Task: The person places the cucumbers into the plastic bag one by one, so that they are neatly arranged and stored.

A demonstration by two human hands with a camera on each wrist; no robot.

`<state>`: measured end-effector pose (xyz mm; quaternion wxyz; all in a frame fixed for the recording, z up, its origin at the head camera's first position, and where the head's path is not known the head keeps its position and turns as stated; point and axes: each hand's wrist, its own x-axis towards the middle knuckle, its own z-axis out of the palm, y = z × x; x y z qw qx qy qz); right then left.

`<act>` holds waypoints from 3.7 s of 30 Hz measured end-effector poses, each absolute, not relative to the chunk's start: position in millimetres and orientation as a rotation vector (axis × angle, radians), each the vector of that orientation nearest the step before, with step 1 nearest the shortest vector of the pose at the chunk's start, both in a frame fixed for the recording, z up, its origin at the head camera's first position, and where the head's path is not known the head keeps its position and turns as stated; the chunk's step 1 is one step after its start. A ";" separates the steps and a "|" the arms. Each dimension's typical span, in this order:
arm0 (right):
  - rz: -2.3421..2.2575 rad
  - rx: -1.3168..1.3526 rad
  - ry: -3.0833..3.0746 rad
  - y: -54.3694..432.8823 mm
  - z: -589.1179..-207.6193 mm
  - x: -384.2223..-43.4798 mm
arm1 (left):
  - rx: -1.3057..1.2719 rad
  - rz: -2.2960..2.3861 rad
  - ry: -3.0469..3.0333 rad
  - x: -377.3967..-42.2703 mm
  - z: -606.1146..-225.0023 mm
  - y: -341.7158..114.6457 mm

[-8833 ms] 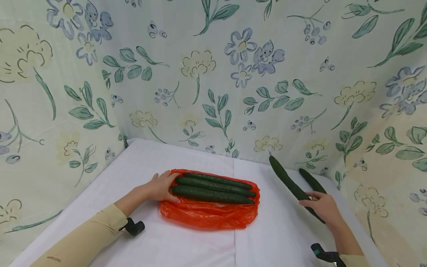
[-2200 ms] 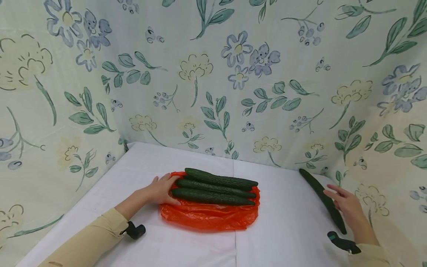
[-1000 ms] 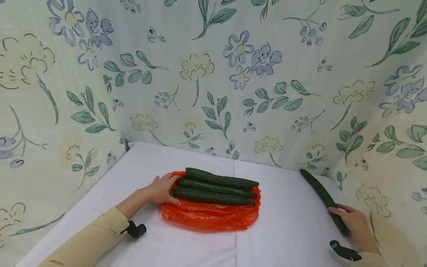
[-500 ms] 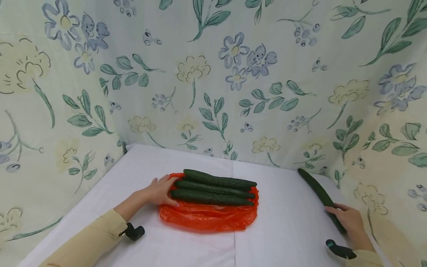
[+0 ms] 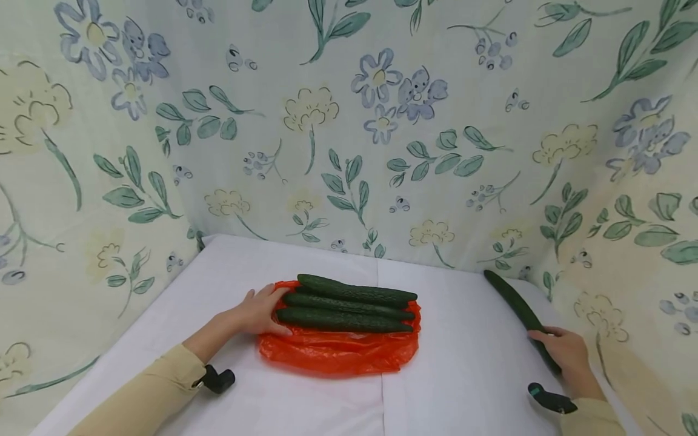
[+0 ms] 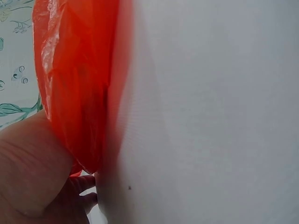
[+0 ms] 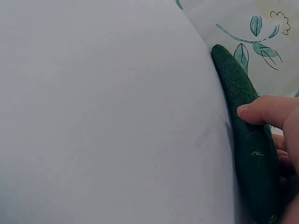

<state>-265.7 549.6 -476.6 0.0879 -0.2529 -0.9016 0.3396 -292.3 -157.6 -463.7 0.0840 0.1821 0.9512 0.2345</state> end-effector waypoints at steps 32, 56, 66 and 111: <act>1.142 -0.863 -2.610 542.0 -467.8 -262.7 | 0.547 0.685 2.836 -291.3 -465.9 -160.9; 1.102 -0.554 -2.755 517.7 -438.7 -266.6 | 0.537 0.691 2.831 -291.8 -465.1 -160.4; 1.116 -0.426 -2.787 488.7 -418.3 -266.4 | 0.539 0.692 2.831 -292.2 -461.9 -159.4; 1.143 0.265 -2.913 350.5 -369.3 -289.8 | 0.531 0.687 2.839 -296.9 -467.7 -161.4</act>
